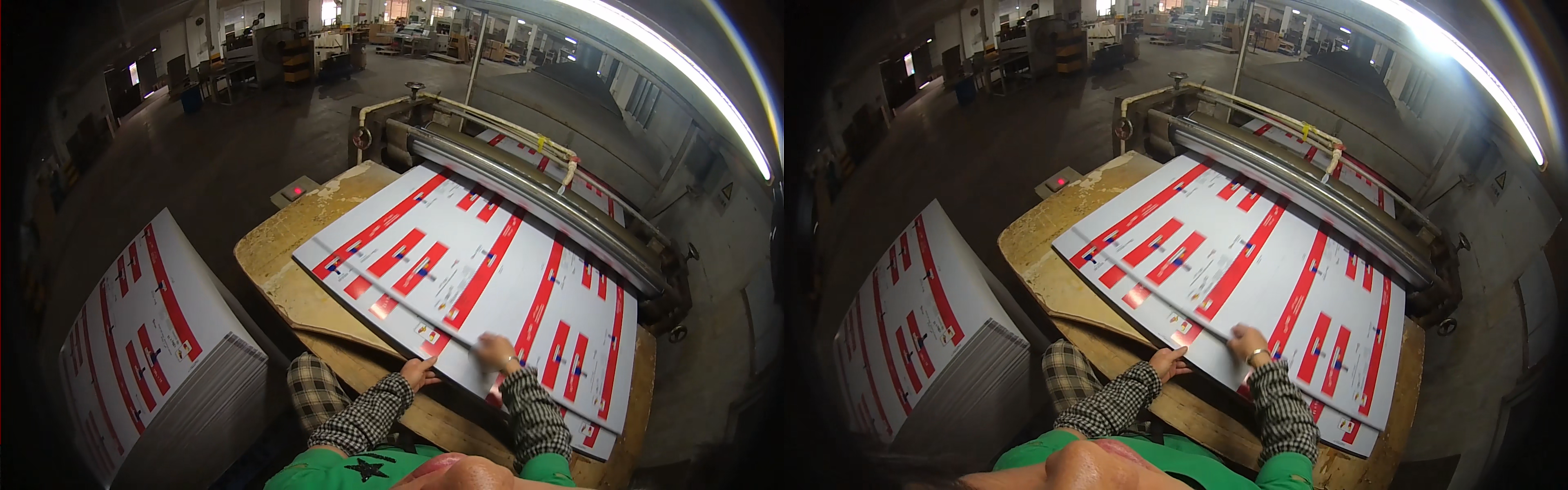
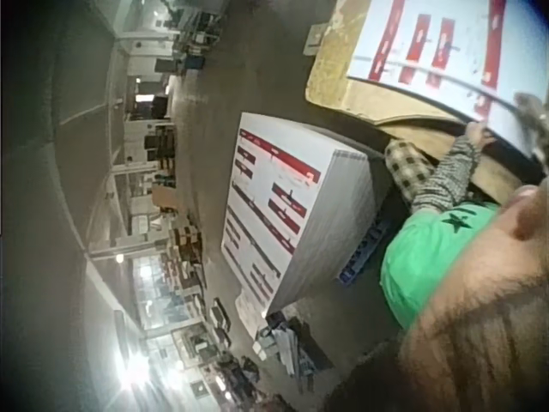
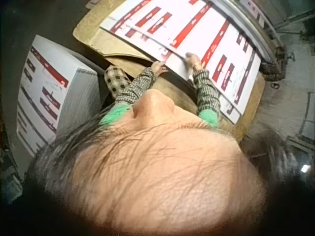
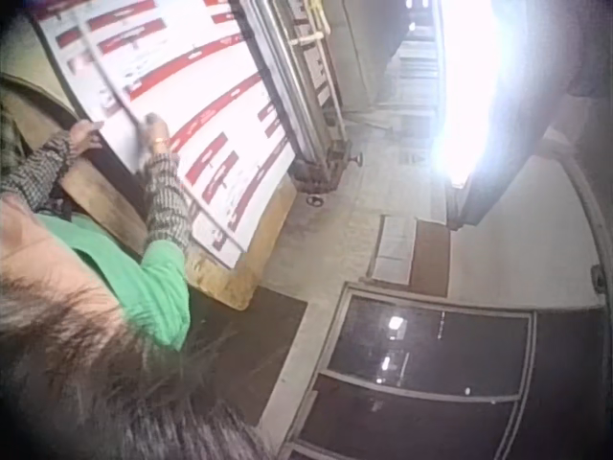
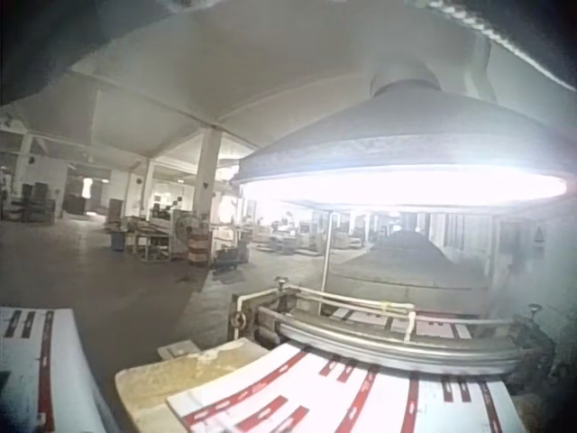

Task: The person feeds large printed sheets into a machine one by one. They pick up a sheet from a stack on the left, place it onto the machine's wooden platform, and push it into the rollers. The person repeats this process for multiple sheets throughout the video.

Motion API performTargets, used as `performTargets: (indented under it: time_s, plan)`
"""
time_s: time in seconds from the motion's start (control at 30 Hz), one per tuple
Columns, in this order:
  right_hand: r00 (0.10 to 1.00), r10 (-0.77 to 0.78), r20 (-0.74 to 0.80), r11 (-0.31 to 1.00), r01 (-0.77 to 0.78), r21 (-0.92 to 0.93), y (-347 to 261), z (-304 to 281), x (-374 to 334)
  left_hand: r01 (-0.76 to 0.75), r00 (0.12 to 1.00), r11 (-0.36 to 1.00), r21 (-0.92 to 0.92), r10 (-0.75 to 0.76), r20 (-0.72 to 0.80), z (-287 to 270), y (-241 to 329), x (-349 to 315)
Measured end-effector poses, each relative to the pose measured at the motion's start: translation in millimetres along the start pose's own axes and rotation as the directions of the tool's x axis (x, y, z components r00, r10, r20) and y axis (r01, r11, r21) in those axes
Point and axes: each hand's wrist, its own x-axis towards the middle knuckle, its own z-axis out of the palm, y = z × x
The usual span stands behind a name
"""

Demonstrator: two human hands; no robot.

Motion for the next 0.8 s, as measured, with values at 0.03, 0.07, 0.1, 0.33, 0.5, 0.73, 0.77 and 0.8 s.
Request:
performTargets:
  time_s: [0.03,0.07,0.1,0.33,0.5,0.73,0.77,0.8]
  plan:
    - [0.999,0.019,-0.033,1.0,-0.018,0.02,-1,3,6,-0.015,1.0,1.0,-0.004,0.015,-0.01,-4,-2,3]
    - [0.997,0.04,-0.066,0.998,-0.037,0.041,-2,7,9,-0.01,1.0,1.0,0.002,0.01,0.007,-9,-6,3]
    - [0.993,0.054,-0.105,0.997,-0.048,0.06,-6,8,15,-0.014,1.0,1.0,0.009,0.013,0.027,-15,-7,6]
    - [0.926,-0.375,0.037,0.876,0.368,-0.312,-41,31,-57,0.0,0.998,1.0,0.006,-0.001,0.057,7,13,-24]
    - [0.952,-0.304,0.023,0.936,0.295,0.19,-35,-19,-52,0.04,0.999,0.999,0.025,-0.04,0.014,4,14,-18]
    - [0.947,-0.32,-0.039,0.937,0.322,0.134,-64,-48,-77,0.119,0.968,0.984,0.135,-0.085,-0.234,-32,-18,12]
    - [0.957,-0.287,-0.03,0.942,0.288,0.174,-52,-35,-76,0.119,0.976,0.98,0.157,-0.087,-0.199,-23,-11,7]
    - [0.962,-0.273,-0.012,0.938,0.269,0.217,-43,-19,-73,0.107,0.982,0.98,0.17,-0.077,-0.175,-17,-3,1]
